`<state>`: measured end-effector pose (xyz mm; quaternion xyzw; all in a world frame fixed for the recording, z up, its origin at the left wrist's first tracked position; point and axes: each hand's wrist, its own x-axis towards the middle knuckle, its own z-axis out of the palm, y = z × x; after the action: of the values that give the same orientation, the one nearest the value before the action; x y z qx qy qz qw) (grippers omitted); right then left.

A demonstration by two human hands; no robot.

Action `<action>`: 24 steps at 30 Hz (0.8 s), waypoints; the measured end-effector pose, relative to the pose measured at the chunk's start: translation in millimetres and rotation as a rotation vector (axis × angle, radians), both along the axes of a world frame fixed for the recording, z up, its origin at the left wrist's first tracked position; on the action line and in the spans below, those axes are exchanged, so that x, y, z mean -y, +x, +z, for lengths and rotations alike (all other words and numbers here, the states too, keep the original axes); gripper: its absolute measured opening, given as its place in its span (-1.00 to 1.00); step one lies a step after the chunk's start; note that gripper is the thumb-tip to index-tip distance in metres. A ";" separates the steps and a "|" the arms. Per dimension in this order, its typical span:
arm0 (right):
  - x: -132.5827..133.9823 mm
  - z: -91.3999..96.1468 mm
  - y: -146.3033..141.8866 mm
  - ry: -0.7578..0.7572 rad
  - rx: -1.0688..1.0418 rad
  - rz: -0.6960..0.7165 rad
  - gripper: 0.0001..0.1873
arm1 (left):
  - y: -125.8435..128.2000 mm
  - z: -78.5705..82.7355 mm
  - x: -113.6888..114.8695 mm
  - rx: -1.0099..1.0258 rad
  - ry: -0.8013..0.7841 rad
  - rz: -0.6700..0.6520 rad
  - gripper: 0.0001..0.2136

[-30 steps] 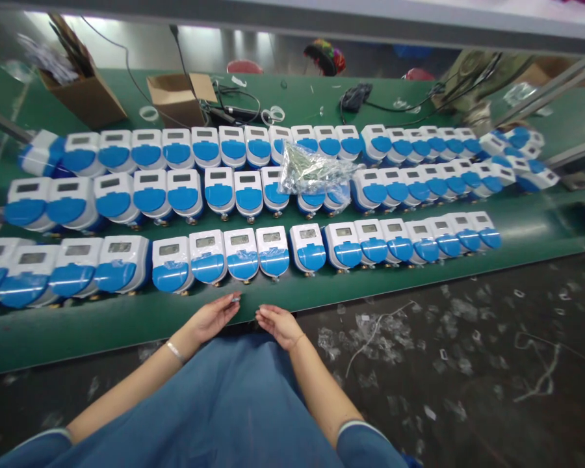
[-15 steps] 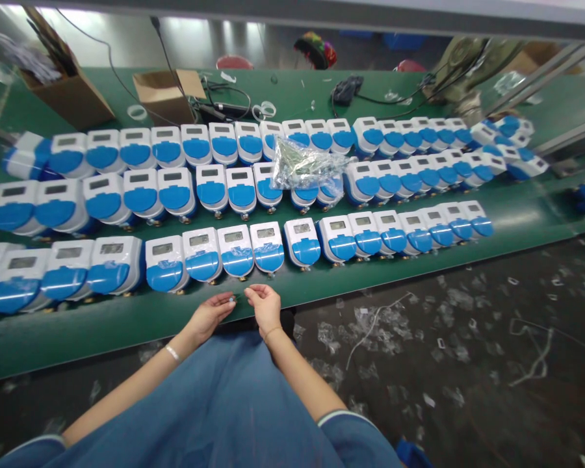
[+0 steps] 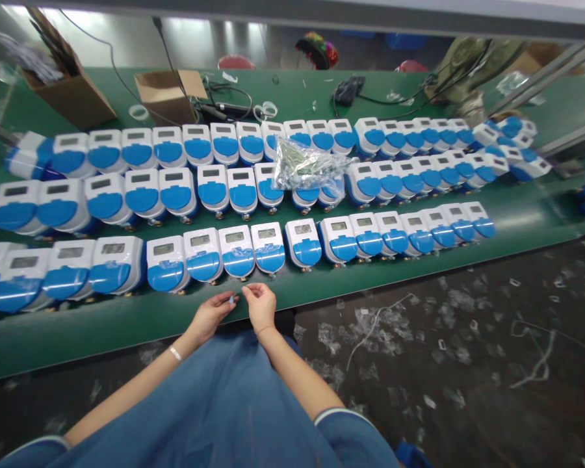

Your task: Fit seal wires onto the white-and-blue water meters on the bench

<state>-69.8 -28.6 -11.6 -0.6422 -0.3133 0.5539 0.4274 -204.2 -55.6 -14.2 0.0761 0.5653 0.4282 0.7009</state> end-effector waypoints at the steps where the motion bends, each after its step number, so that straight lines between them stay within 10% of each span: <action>1: -0.2 0.4 -0.3 0.002 0.007 0.003 -0.71 | -0.1 -0.4 0.0 -0.001 0.002 0.000 -0.57; 24: -0.6 7.1 1.2 0.065 0.096 0.031 -0.77 | -1.5 -1.3 1.0 -0.093 0.052 -0.005 -0.55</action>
<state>-68.7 -28.0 -4.5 -0.6489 -0.3611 0.5184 0.4240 -205.7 -56.7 -15.5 0.1154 0.5859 0.4369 0.6728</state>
